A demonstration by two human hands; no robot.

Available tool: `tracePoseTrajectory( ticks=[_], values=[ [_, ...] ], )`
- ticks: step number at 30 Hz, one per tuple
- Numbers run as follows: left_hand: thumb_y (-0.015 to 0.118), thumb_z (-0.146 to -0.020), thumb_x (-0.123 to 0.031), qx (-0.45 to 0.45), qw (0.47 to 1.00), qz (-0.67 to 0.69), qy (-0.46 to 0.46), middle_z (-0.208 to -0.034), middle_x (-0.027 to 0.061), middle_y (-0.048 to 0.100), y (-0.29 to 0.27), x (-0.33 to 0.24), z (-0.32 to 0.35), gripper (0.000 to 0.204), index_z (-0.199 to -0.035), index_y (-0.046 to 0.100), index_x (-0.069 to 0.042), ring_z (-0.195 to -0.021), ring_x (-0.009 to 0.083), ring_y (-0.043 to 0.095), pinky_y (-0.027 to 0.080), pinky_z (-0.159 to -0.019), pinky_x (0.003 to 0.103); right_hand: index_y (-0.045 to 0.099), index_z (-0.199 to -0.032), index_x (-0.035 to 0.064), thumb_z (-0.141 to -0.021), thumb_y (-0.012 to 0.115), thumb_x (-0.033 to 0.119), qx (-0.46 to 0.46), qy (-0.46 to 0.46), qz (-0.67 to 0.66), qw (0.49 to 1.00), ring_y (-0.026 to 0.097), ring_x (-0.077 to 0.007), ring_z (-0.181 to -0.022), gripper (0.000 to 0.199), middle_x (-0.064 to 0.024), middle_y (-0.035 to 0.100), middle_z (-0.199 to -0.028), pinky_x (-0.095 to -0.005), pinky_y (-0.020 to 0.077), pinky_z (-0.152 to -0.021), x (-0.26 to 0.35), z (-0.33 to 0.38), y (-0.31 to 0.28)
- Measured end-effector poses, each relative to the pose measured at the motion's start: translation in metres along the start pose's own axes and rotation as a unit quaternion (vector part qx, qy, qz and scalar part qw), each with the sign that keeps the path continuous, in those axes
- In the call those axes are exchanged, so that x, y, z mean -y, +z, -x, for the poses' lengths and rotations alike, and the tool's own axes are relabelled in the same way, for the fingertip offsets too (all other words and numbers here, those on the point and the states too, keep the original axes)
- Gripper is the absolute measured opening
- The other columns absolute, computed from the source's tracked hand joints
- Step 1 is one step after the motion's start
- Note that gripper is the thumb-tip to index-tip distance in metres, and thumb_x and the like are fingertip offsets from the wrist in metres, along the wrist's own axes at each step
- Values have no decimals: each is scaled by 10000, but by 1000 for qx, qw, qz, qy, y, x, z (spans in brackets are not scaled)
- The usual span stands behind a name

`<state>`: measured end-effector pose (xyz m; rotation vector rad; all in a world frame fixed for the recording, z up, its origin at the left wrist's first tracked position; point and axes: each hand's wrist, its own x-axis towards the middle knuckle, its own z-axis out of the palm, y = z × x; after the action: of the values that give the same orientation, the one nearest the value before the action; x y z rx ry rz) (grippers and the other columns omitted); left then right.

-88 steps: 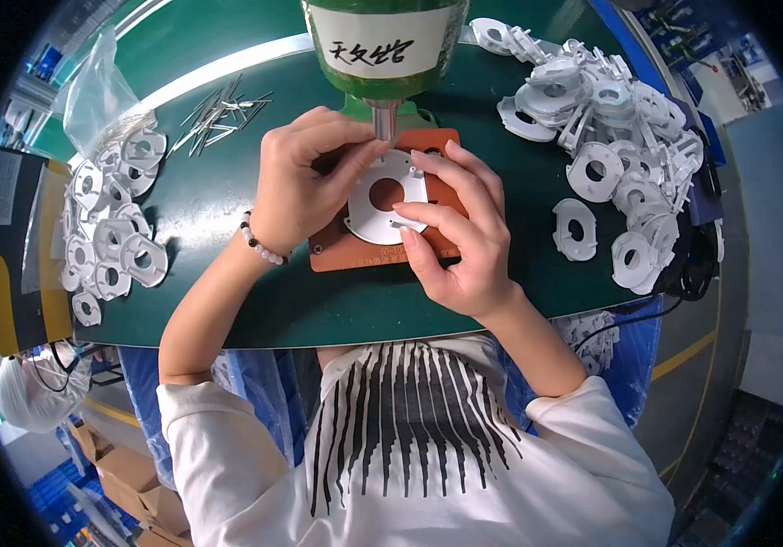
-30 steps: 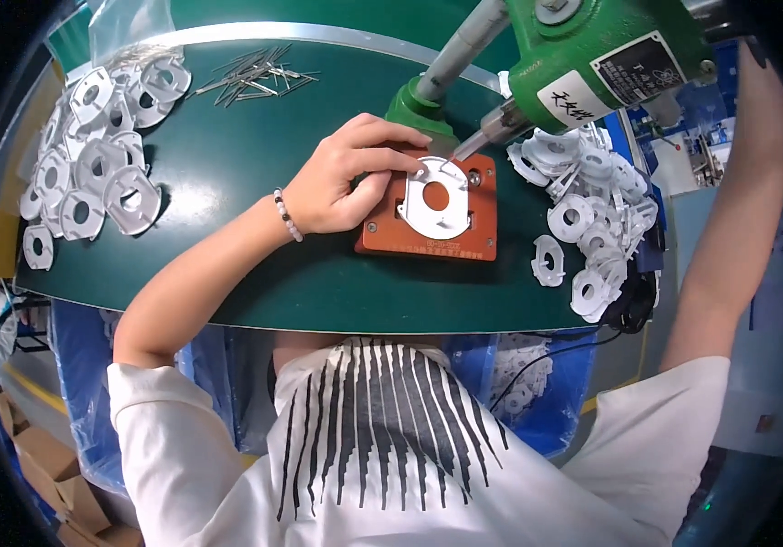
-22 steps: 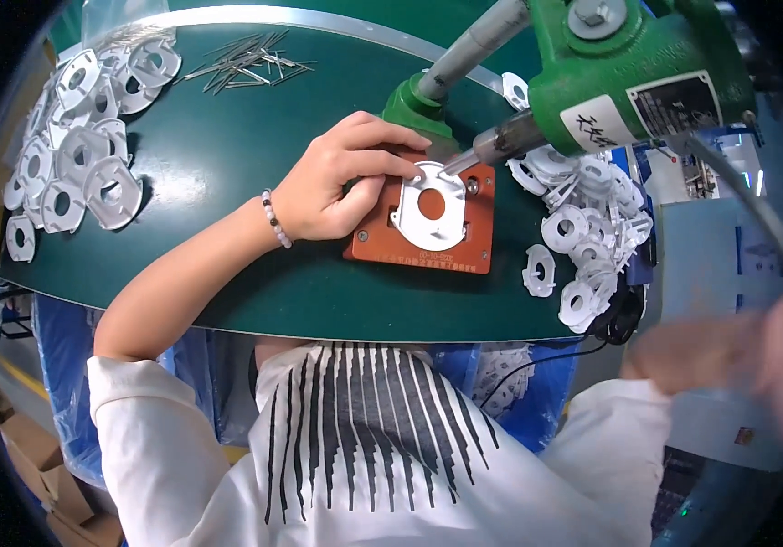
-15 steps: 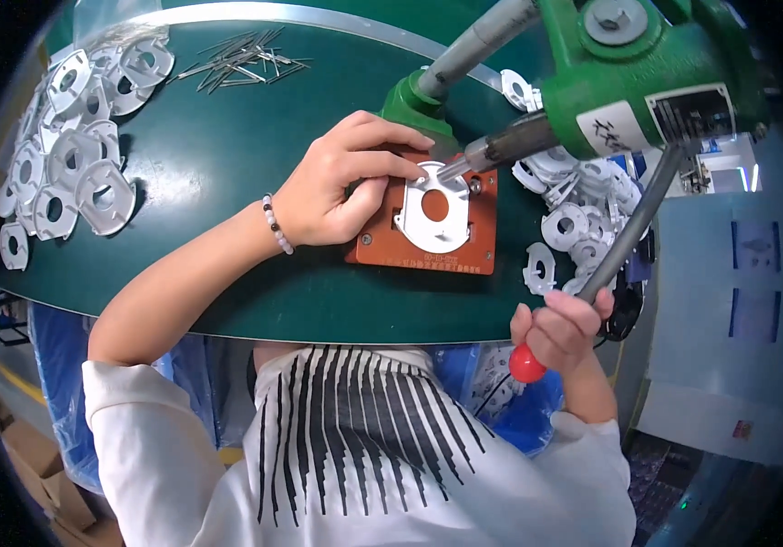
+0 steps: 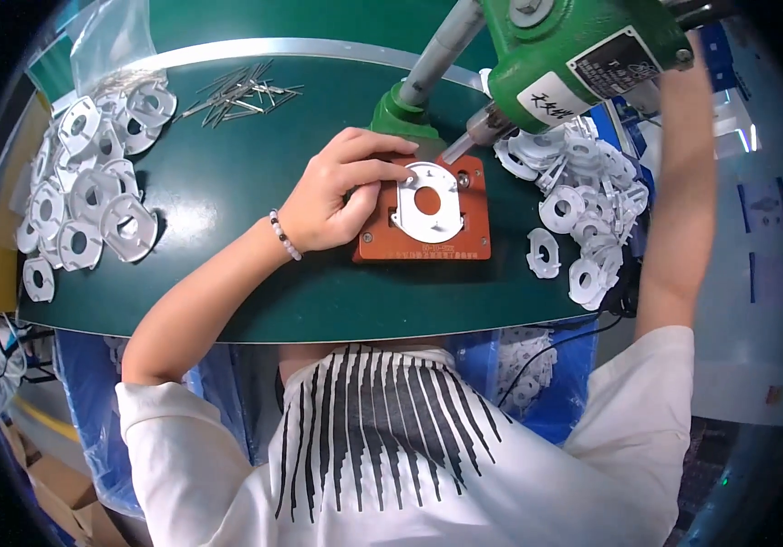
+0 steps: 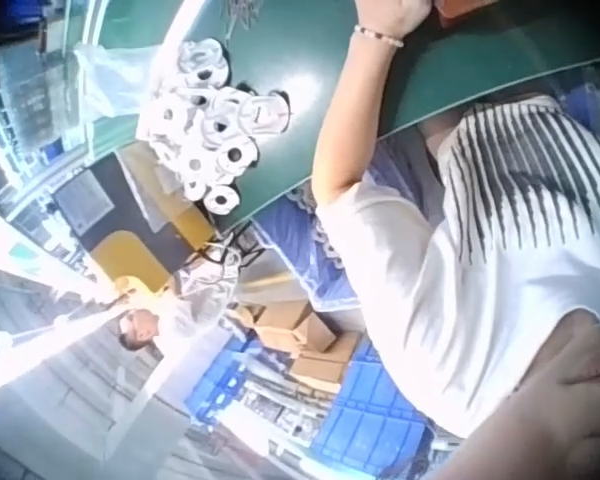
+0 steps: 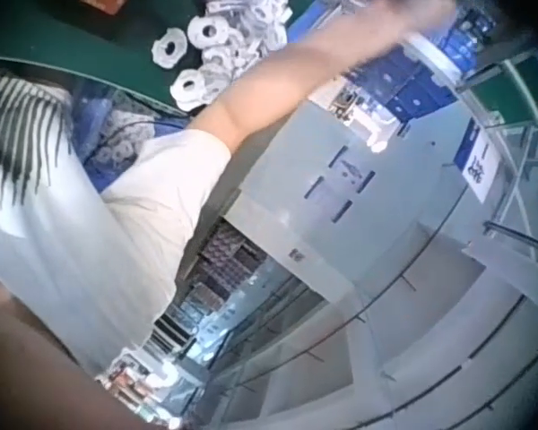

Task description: The person assembles plastic rings with metal pins using a manual hand-punch machine.

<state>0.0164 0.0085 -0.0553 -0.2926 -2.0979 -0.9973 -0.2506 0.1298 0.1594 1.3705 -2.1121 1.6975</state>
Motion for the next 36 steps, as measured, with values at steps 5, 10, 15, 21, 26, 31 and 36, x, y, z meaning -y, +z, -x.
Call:
tracePoseTrajectory(
  ticks=[5, 10, 15, 21, 26, 31, 36],
  values=[
    [419, -682, -25, 7, 1000, -10, -3, -1102, 140, 578, -6, -9, -4, 300, -887, 637, -10, -977, 289, 528, 432, -867, 381, 592, -807, 44, -878, 472, 383, 170, 312, -60, 933, 556, -154, -607, 367, -32, 574, -712, -287, 474, -589, -43, 66, 70],
    [419, -683, -22, 28, 999, -17, -12, -1104, 141, 579, -13, -6, -9, 303, -893, 638, -6, -1002, 292, 526, 431, -876, 381, 542, -670, 78, -923, 313, 427, 175, 242, -87, 950, 458, -86, -508, 488, -19, 527, -645, -239, 291, -425, -88, 113, 25],
    [614, -724, -274, 114, 982, -89, -122, -1287, 196, 429, -20, -25, -13, 522, -1174, 529, -24, -1201, 351, 379, 299, -1010, 432, 511, -650, 12, -874, 404, 124, 43, -68, -7, 997, 540, -192, -636, 272, -98, 570, -697, -280, 426, -593, -35, 233, 48],
    [758, -600, -377, 98, 978, -175, -63, -1165, 173, 514, -7, -42, -33, 655, -1106, 516, -38, -1140, 368, 435, 328, -956, 465, 539, -745, -2, -838, 445, 120, -26, -201, 40, 978, 578, -299, -780, 180, -157, 591, -848, -378, 472, -714, -41, 269, 66],
    [732, -677, -276, -25, 985, -148, -85, -1059, 125, 577, -14, -65, -14, 480, -1052, 529, -56, -1019, 287, 531, 352, -924, 409, 526, -776, -2, -859, 420, 124, -29, -207, 70, 975, 558, -314, -831, 184, -165, 580, -886, -405, 448, -767, -43, 278, 50],
    [701, -728, -194, -83, 967, -162, -177, -1114, 144, 552, -50, -65, 1, 408, -1076, 550, -45, -1062, 287, 516, 407, -887, 372, 543, -885, -8, -861, 461, 151, -5, -169, 54, 984, 533, -323, -940, 180, -185, 562, -1017, -412, 412, -855, -52, 281, 50],
    [711, -728, -259, 4, 978, -170, -119, -1320, 194, 386, -22, -65, -4, 601, -1240, 462, -65, -1193, 365, 387, 340, -971, 428, 471, -1210, 5, -848, 525, 294, 83, -179, 72, 978, 395, -361, -1194, 466, -214, 400, -1310, -447, 284, -1007, -29, 259, 80]
  ],
)
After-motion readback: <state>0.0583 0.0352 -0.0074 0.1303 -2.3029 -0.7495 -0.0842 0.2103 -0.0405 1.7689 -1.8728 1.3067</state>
